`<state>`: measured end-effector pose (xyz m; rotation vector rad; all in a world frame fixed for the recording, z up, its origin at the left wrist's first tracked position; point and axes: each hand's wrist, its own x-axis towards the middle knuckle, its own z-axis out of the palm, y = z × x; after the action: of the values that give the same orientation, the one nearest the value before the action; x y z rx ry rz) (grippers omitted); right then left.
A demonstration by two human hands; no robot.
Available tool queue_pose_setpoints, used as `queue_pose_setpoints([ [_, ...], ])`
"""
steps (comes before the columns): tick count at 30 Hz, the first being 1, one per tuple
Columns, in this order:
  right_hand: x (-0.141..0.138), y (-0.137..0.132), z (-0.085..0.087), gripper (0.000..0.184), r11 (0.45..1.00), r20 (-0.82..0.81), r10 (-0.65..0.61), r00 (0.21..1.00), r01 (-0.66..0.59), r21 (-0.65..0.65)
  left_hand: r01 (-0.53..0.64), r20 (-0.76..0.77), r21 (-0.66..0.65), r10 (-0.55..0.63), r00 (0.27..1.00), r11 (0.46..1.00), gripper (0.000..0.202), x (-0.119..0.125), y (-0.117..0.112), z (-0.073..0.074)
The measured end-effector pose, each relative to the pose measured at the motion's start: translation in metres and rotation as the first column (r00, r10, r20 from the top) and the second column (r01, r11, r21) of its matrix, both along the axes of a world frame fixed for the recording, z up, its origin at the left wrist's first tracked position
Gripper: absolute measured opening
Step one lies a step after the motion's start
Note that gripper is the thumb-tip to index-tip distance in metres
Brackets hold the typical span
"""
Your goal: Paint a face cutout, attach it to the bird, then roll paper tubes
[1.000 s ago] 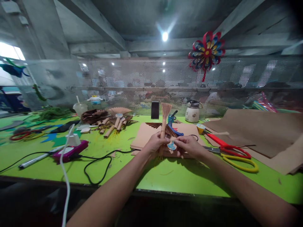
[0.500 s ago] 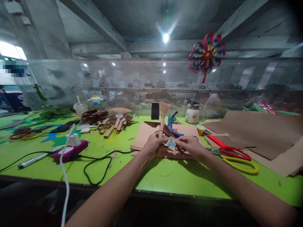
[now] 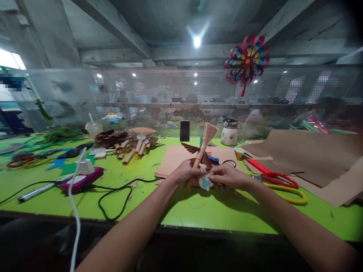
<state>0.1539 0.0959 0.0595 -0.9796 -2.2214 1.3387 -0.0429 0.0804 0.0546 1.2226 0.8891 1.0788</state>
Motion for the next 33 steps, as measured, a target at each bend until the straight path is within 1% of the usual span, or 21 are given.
queue_pose_setpoints([
  [6,-0.001,-0.002,0.002,0.021,0.999,0.036,-0.046,0.998,0.046,0.016,0.055,-0.103,0.026,-0.052,0.993,0.998,0.037,-0.002,0.0,0.002],
  [11,-0.002,-0.003,0.002,0.015,0.996,0.067,-0.059,0.996,0.054,0.073,0.082,-0.165,0.04,-0.074,0.983,0.996,0.039,-0.002,0.0,0.001],
  [14,-0.004,-0.005,0.002,0.014,0.992,0.077,-0.071,0.994,0.063,0.109,0.066,-0.165,0.018,-0.062,0.984,0.998,0.04,0.0,0.0,0.001],
  [17,-0.006,-0.004,0.0,0.016,0.987,0.066,-0.116,0.991,0.107,0.122,0.025,-0.149,0.003,-0.024,0.989,1.0,0.037,0.002,0.0,0.002],
  [20,-0.006,0.0,-0.002,0.025,0.976,-0.022,-0.147,0.989,0.149,0.161,0.005,-0.128,-0.029,-0.009,0.992,1.0,0.032,0.002,0.002,0.0],
  [22,-0.005,0.005,-0.003,0.032,0.958,-0.139,-0.213,0.967,0.234,0.163,-0.034,-0.112,-0.011,0.032,0.993,0.999,0.027,0.001,0.005,-0.002],
  [24,-0.004,0.008,-0.004,0.038,0.934,-0.248,-0.301,0.921,0.337,0.119,-0.127,-0.082,0.021,0.128,0.988,0.992,0.021,-0.001,0.008,-0.002],
  [26,-0.004,0.01,-0.004,0.041,0.915,-0.284,-0.361,0.888,0.396,0.075,-0.24,-0.025,0.024,0.24,0.97,0.971,0.019,-0.003,0.01,-0.002],
  [27,-0.005,0.009,-0.005,0.04,0.913,-0.279,-0.372,0.885,0.403,0.061,-0.286,0.007,0.014,0.286,0.958,0.958,0.018,-0.003,0.011,-0.002],
  [29,-0.009,0.007,-0.007,0.037,0.918,-0.27,-0.371,0.889,0.394,0.037,-0.343,0.062,-0.006,0.343,0.937,0.939,0.017,-0.003,0.01,0.0],
  [33,-0.02,0.002,-0.015,0.028,0.929,-0.316,-0.349,0.882,0.37,0.007,-0.395,0.09,-0.008,0.394,0.915,0.919,0.017,0.0,0.008,0.001],
])
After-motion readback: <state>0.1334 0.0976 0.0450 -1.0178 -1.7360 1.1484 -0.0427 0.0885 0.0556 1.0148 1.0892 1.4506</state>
